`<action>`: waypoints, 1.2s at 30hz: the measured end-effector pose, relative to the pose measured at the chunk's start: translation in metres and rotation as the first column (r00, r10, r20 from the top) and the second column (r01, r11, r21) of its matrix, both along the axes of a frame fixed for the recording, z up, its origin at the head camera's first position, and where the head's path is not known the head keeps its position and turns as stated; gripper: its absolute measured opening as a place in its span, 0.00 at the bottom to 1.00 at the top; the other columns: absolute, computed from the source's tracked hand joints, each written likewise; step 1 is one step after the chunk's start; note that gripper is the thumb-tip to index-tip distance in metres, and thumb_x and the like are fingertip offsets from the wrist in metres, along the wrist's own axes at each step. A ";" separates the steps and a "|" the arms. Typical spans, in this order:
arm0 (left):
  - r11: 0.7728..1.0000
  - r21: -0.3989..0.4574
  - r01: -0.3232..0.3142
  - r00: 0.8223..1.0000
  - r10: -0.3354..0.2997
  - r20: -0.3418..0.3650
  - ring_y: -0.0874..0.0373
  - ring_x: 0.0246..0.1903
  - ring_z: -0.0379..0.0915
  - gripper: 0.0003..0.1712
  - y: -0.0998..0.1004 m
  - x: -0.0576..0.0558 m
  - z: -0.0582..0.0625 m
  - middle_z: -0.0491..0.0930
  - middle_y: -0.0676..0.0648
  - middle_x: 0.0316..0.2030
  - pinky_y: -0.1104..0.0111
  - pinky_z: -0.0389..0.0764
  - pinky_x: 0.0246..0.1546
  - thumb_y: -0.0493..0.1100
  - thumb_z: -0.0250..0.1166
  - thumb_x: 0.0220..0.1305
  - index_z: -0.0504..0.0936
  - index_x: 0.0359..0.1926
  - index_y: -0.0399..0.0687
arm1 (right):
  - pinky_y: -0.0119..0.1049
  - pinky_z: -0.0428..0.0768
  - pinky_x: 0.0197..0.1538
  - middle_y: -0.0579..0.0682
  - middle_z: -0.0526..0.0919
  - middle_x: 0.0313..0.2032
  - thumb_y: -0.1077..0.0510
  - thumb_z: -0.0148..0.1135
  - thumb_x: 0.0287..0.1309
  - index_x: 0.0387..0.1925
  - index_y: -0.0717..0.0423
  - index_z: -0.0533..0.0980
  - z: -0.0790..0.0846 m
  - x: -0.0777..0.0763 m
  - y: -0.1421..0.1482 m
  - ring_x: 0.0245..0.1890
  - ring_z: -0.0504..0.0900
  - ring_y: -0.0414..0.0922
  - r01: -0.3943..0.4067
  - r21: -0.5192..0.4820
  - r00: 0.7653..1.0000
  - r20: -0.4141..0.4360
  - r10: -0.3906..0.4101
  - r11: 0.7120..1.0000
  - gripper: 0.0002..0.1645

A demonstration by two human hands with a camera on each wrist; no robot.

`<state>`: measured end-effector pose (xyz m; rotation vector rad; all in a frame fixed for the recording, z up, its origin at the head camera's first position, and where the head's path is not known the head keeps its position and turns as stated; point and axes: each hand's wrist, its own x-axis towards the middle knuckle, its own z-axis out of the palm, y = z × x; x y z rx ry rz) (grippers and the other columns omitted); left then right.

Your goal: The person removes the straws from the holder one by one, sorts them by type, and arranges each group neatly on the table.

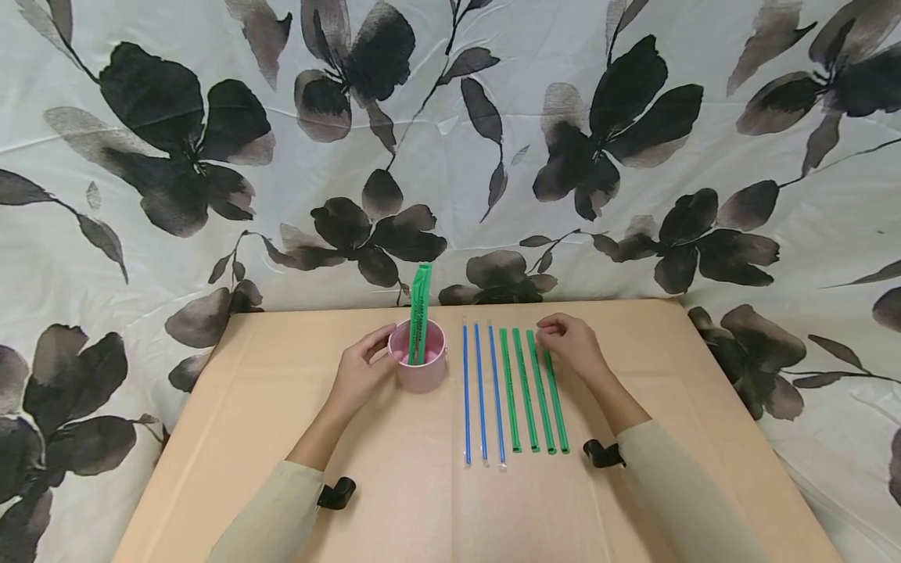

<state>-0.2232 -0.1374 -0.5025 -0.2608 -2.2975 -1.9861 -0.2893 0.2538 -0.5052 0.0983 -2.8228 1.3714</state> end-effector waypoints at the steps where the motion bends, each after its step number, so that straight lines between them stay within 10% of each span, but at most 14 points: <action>1: 1.000 0.001 0.001 1.000 -0.001 0.000 0.38 0.69 0.70 0.31 0.000 0.000 0.000 0.74 0.32 0.67 0.51 0.72 0.70 0.32 0.69 0.66 0.73 0.69 0.32 | 0.27 0.82 0.40 0.56 0.87 0.42 0.57 0.67 0.67 0.51 0.61 0.83 0.003 -0.001 -0.003 0.39 0.83 0.45 -0.010 -0.022 1.000 -0.011 0.010 1.000 0.15; 18: 1.000 -0.020 -0.007 1.000 0.008 0.011 0.38 0.69 0.71 0.31 -0.001 -0.002 0.001 0.75 0.33 0.67 0.52 0.73 0.70 0.32 0.69 0.66 0.73 0.69 0.33 | 0.31 0.87 0.55 0.62 0.85 0.56 0.63 0.67 0.67 0.61 0.63 0.78 0.046 -0.014 -0.099 0.56 0.86 0.56 -0.230 -0.357 0.971 -0.020 0.239 0.905 0.22; 24: 1.000 -0.009 -0.010 1.000 0.011 0.013 0.39 0.69 0.70 0.31 0.000 -0.006 0.002 0.75 0.33 0.67 0.64 0.77 0.68 0.32 0.69 0.66 0.73 0.69 0.33 | 0.37 0.87 0.58 0.61 0.85 0.57 0.62 0.66 0.68 0.64 0.64 0.76 0.054 -0.028 -0.132 0.58 0.85 0.54 -0.295 -0.364 0.950 -0.017 0.310 0.883 0.25; 36: 0.999 -0.019 -0.038 0.999 0.038 -0.007 0.39 0.68 0.72 0.31 0.006 -0.012 -0.001 0.76 0.33 0.66 0.53 0.74 0.70 0.33 0.70 0.66 0.74 0.68 0.33 | 0.37 0.87 0.58 0.59 0.87 0.54 0.63 0.66 0.68 0.63 0.61 0.78 0.053 -0.048 -0.169 0.56 0.86 0.51 -0.334 -0.311 0.940 -0.039 0.339 0.890 0.23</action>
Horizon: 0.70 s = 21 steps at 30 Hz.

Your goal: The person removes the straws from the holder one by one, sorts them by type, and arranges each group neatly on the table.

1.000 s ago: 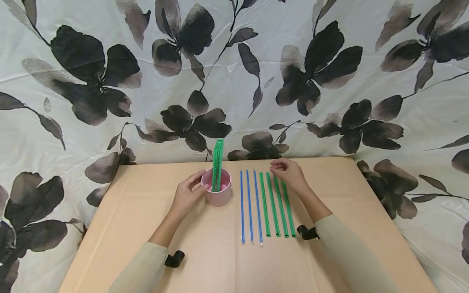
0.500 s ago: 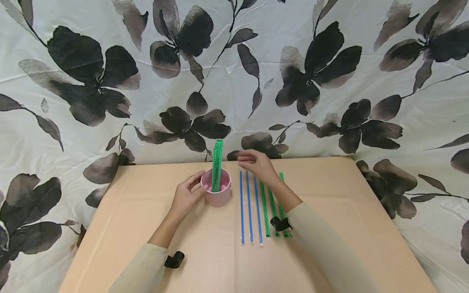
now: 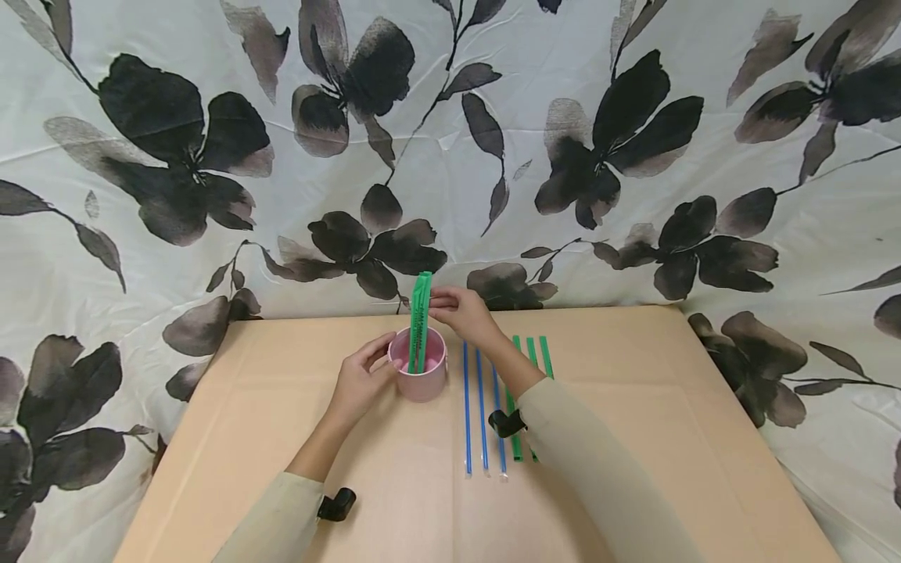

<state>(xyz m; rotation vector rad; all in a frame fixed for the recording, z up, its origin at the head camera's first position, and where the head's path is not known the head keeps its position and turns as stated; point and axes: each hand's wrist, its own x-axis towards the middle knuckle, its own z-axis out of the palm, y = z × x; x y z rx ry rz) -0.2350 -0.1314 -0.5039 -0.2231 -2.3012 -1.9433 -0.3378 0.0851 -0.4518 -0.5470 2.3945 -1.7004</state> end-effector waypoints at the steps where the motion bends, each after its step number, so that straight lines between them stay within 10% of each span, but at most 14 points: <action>1: 1.000 0.002 -0.001 1.000 0.001 -0.001 0.39 0.68 0.72 0.31 0.000 0.000 0.000 0.76 0.34 0.66 0.52 0.73 0.70 0.33 0.70 0.66 0.74 0.69 0.33 | 0.37 0.87 0.57 0.59 0.87 0.54 0.63 0.66 0.68 0.63 0.61 0.77 0.000 -0.001 -0.002 0.56 0.86 0.51 -0.002 -0.005 1.000 0.005 0.002 1.000 0.23; 10: 1.000 0.018 0.011 1.000 -0.011 -0.003 0.38 0.69 0.70 0.31 0.001 -0.004 -0.004 0.74 0.33 0.68 0.62 0.75 0.69 0.34 0.69 0.67 0.74 0.69 0.33 | 0.35 0.89 0.49 0.61 0.88 0.49 0.65 0.67 0.66 0.59 0.64 0.79 -0.002 -0.007 -0.009 0.48 0.88 0.52 0.013 -0.021 1.000 0.016 -0.013 1.000 0.20; 21: 1.000 0.024 0.003 1.000 -0.003 0.000 0.39 0.69 0.70 0.31 0.000 -0.004 -0.002 0.75 0.34 0.68 0.51 0.73 0.70 0.34 0.69 0.67 0.74 0.69 0.34 | 0.35 0.91 0.46 0.63 0.88 0.46 0.67 0.68 0.65 0.55 0.67 0.79 -0.005 -0.012 -0.014 0.43 0.90 0.50 0.026 -0.061 0.999 0.035 -0.024 0.998 0.18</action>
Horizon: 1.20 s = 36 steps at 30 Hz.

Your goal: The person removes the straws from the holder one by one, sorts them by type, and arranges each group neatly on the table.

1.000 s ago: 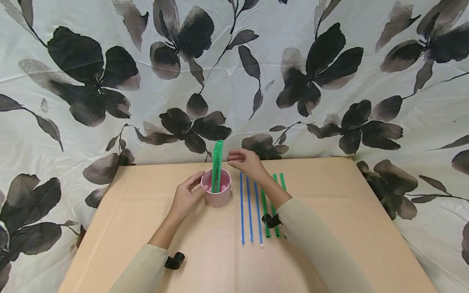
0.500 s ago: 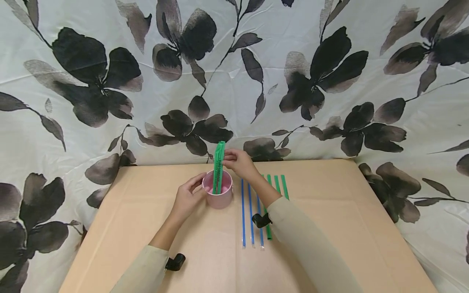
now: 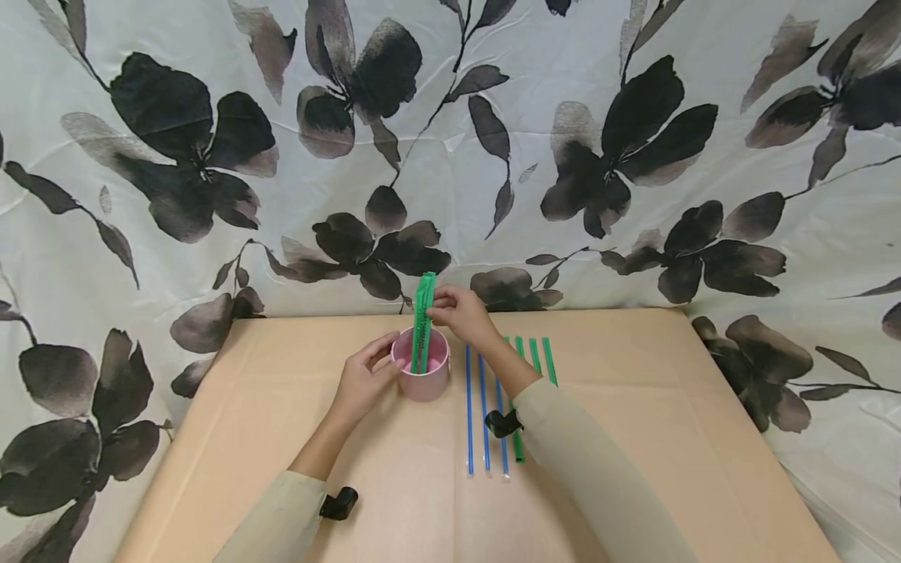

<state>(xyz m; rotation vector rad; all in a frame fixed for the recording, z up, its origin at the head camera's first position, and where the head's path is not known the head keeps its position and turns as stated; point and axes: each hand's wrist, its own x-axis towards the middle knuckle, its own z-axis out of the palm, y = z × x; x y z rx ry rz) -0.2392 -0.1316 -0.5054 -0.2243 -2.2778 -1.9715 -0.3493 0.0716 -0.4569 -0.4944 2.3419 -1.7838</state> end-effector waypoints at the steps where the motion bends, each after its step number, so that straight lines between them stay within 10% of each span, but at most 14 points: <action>1: 1.000 0.001 0.002 1.000 -0.002 0.004 0.39 0.69 0.70 0.31 0.000 -0.001 0.000 0.75 0.33 0.68 0.51 0.73 0.70 0.34 0.69 0.67 0.74 0.69 0.34 | 0.35 0.91 0.46 0.63 0.88 0.46 0.67 0.68 0.65 0.54 0.67 0.79 0.000 0.000 0.000 0.43 0.90 0.50 0.002 0.004 1.000 0.001 -0.002 1.000 0.18; 27: 1.000 -0.004 -0.004 0.999 0.004 0.041 0.38 0.69 0.70 0.32 0.002 -0.007 0.006 0.74 0.33 0.68 0.58 0.75 0.69 0.31 0.69 0.66 0.73 0.69 0.33 | 0.49 0.90 0.51 0.49 0.81 0.39 0.67 0.66 0.67 0.54 0.74 0.76 0.051 0.002 0.038 0.37 0.87 0.35 0.037 -0.247 0.996 -0.068 -0.056 0.968 0.18; 36: 1.000 -0.005 0.005 0.999 -0.005 0.052 0.38 0.68 0.71 0.32 -0.002 -0.002 0.007 0.75 0.32 0.67 0.57 0.75 0.69 0.31 0.69 0.65 0.73 0.69 0.32 | 0.35 0.91 0.43 0.47 0.82 0.38 0.64 0.66 0.67 0.54 0.70 0.77 0.084 0.011 0.056 0.36 0.87 0.36 0.065 -0.267 0.978 -0.175 -0.114 0.961 0.17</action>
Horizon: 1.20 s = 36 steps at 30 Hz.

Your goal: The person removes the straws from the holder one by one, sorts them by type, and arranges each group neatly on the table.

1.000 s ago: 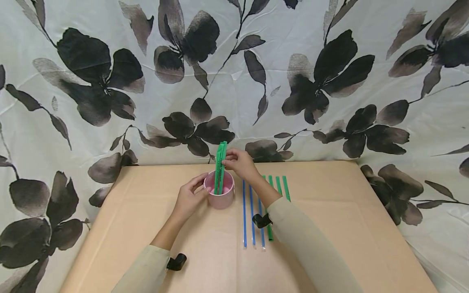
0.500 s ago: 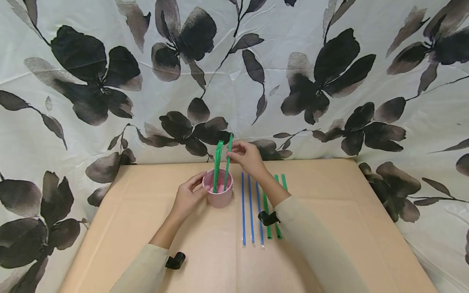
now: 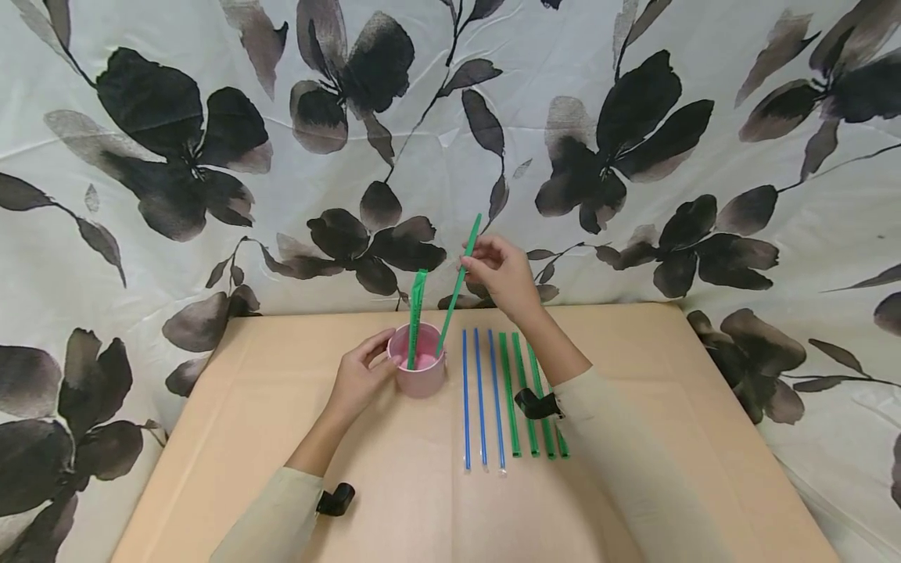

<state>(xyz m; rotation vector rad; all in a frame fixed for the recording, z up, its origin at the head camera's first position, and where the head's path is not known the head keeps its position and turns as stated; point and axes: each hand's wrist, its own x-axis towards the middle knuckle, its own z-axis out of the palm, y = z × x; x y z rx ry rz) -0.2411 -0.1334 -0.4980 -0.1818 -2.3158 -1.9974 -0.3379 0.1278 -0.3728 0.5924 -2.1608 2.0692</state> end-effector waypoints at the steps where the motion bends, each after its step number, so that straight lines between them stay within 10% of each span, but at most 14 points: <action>1: 1.000 -0.002 -0.001 1.000 0.001 -0.001 0.39 0.69 0.71 0.32 0.000 0.000 0.000 0.75 0.33 0.67 0.57 0.75 0.69 0.31 0.69 0.65 0.73 0.69 0.33 | 0.34 0.91 0.43 0.47 0.82 0.37 0.65 0.66 0.67 0.54 0.71 0.77 0.003 0.000 0.002 0.36 0.87 0.36 0.005 -0.007 1.000 -0.014 -0.005 1.000 0.18; 14: 1.000 -0.010 0.001 1.000 -0.002 -0.027 0.38 0.68 0.71 0.32 -0.001 -0.002 0.000 0.75 0.33 0.67 0.49 0.72 0.70 0.31 0.69 0.66 0.73 0.69 0.33 | 0.37 0.91 0.45 0.48 0.83 0.39 0.63 0.67 0.67 0.55 0.70 0.76 0.011 0.005 0.056 0.37 0.86 0.37 0.049 -0.023 0.998 -0.029 -0.049 0.999 0.20; 36: 1.000 -0.016 0.004 1.000 -0.004 -0.006 0.38 0.69 0.70 0.32 -0.001 0.000 0.000 0.74 0.33 0.68 0.51 0.72 0.71 0.32 0.69 0.66 0.73 0.69 0.34 | 0.39 0.91 0.45 0.49 0.79 0.40 0.60 0.65 0.70 0.58 0.70 0.74 -0.077 0.018 0.147 0.35 0.83 0.33 0.116 0.328 0.966 0.183 -0.183 0.938 0.21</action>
